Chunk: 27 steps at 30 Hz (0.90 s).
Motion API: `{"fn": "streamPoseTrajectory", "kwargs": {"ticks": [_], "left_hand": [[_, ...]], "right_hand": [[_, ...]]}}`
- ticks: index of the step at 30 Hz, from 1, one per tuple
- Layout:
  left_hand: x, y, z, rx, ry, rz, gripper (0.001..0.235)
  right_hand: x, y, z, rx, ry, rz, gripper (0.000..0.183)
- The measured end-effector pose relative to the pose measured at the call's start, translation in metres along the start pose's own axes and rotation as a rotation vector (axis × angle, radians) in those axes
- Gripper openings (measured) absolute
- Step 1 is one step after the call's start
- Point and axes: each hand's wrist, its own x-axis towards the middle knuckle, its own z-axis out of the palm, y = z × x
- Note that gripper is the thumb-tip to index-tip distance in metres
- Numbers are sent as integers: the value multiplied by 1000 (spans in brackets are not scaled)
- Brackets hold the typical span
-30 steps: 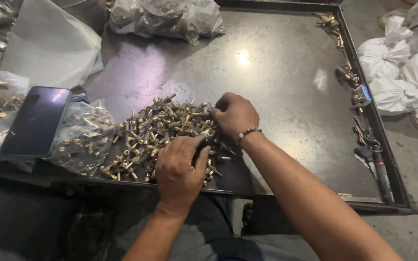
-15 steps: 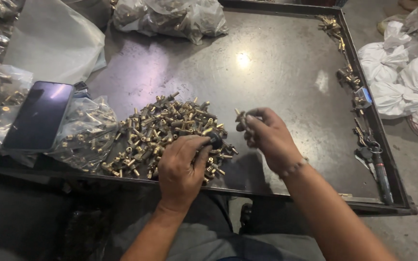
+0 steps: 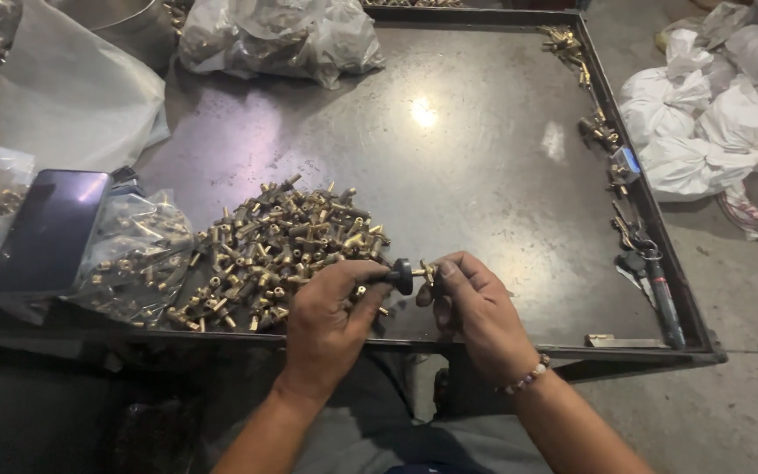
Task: Assembling small brass valve components by hand on a metal tray.
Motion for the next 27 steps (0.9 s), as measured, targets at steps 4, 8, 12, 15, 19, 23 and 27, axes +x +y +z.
{"fn": "streamPoseTrajectory", "kwargs": {"ticks": [4,8,12,15,19,23,27], "left_hand": [[1,-3,4,-1,-13,28,16],[5,-4,1,-18,-57,-43,14],[7,-3,-2,-16,-82,-2,13],[8,0,-3,-35,-131,23,14],[10,6,-4,-21,-134,11,16],[12,10,-8,-68,-136,16,17],[15,11,-15,-6,-167,189,20]], "right_hand": [[3,7,-6,52,40,19,24],[-2,-1,-3,80,21,33,24],[-3,-1,-4,70,-7,20,23],[-1,8,-9,122,-30,-5,24],[-2,5,-8,131,-44,-32,22],[-4,2,-6,144,-70,-61,21],[-2,0,-6,94,-43,4,24]]}}
